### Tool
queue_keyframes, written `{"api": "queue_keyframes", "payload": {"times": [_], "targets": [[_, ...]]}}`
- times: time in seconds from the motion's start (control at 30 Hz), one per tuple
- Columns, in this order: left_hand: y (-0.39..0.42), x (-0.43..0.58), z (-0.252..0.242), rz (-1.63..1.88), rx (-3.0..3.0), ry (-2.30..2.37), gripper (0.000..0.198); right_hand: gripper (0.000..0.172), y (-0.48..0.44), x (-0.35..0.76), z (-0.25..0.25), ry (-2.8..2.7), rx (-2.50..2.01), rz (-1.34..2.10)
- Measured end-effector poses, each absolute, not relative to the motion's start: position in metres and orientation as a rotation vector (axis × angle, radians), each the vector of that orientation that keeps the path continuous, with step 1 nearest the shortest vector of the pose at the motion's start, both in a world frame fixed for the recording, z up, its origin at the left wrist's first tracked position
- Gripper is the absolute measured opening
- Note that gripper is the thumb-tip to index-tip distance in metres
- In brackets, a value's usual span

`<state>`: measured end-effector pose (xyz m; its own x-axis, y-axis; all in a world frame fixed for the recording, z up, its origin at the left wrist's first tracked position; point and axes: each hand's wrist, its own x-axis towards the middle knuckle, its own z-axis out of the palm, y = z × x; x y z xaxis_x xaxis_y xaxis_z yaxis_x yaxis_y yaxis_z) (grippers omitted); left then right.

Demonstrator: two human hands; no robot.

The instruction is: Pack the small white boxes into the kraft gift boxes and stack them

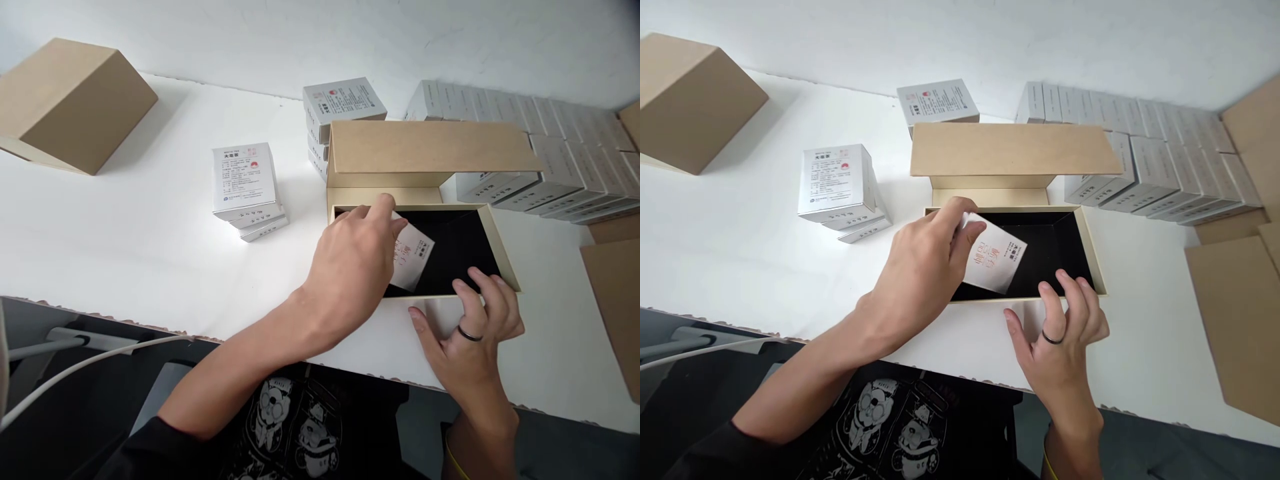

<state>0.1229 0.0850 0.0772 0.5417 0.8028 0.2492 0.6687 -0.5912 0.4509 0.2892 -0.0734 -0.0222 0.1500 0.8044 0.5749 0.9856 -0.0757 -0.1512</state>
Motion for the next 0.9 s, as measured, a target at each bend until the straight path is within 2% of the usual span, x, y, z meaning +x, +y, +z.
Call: {"api": "queue_keyframes", "payload": {"times": [0.2,0.37,0.5,0.53,0.67,0.77,0.9], "targets": [[0.086,0.114,0.080,0.493,2.778,1.180,0.012,0.062,-0.073,0.290,-0.023,-1.691,-1.930,-0.475],[0.077,0.117,0.084,0.407,2.852,0.802,0.022,0.064,-0.073,0.290,-0.024,-1.707,-1.916,-0.491],[0.065,0.132,0.076,0.111,2.925,0.691,0.069,0.066,-0.075,0.291,-0.024,-1.724,-1.902,-0.474],[0.064,0.136,0.074,0.004,2.929,0.700,0.074,0.068,-0.075,0.292,-0.024,-1.728,-1.901,-0.469],[0.063,0.142,0.075,-0.205,2.900,0.702,0.058,0.070,-0.074,0.291,-0.022,-1.728,-1.898,-0.465],[0.062,0.142,0.078,-0.172,2.873,0.816,0.045,0.072,-0.074,0.292,-0.022,-1.733,-1.891,-0.464],[0.053,0.138,0.070,-0.024,2.899,0.944,0.041,0.073,-0.076,0.293,-0.023,-1.750,-1.883,-0.482]]}}
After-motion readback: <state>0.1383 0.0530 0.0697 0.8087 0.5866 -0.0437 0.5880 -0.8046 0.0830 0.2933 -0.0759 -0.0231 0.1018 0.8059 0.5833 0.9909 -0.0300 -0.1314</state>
